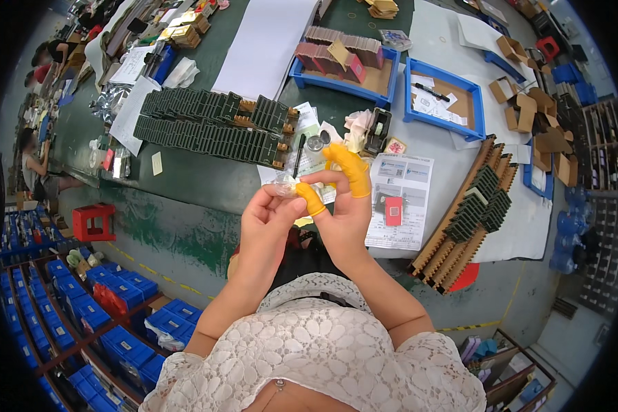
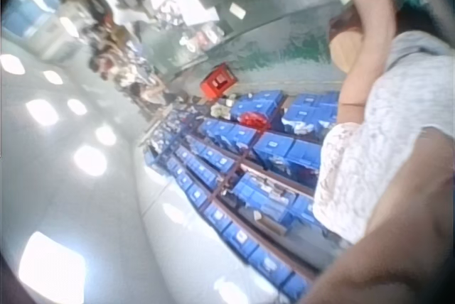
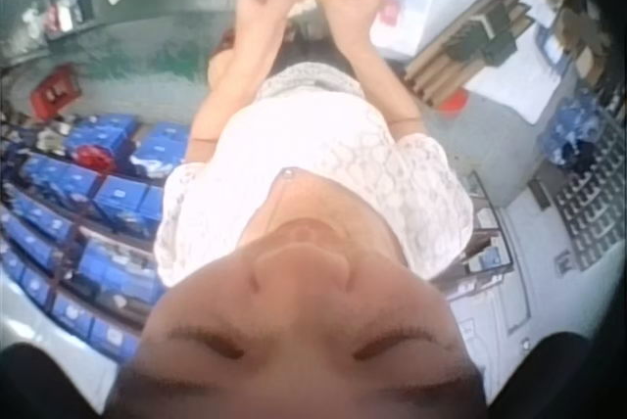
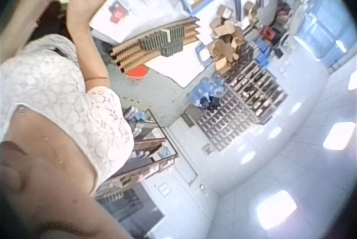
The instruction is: The person walks to a workbench, picks up a small white component, and wipes it with a tissue. They then pour liquid from a bottle onto the tissue and continue wiping the component and the workbench surface.
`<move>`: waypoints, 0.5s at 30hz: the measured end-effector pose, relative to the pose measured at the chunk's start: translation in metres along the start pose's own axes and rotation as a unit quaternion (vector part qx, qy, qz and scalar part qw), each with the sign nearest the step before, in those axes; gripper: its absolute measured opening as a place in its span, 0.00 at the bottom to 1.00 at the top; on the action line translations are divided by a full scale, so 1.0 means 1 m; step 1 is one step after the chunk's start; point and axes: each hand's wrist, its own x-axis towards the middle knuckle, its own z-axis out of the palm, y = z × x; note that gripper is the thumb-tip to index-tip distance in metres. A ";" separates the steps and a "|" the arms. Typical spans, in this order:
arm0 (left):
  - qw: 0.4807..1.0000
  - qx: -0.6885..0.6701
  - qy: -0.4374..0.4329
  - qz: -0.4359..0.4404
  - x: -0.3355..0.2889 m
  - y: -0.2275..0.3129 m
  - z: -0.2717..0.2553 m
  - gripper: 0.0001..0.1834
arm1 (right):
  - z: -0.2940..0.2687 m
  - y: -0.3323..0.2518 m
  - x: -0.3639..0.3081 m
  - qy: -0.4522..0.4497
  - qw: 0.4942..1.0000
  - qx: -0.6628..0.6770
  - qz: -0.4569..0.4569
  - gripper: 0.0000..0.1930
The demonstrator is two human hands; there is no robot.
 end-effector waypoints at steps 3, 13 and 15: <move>0.998 0.065 -0.009 0.015 0.003 -0.002 -0.012 0.07 | -0.002 0.000 0.000 -0.018 0.999 0.015 0.035 0.36; 0.844 0.403 -0.148 0.322 0.006 0.023 -0.039 0.09 | -0.011 -0.012 -0.002 -0.143 0.802 0.407 0.412 0.33; 0.818 0.426 -0.169 0.348 0.003 0.031 -0.036 0.10 | -0.008 -0.015 -0.008 -0.147 0.774 0.438 0.434 0.33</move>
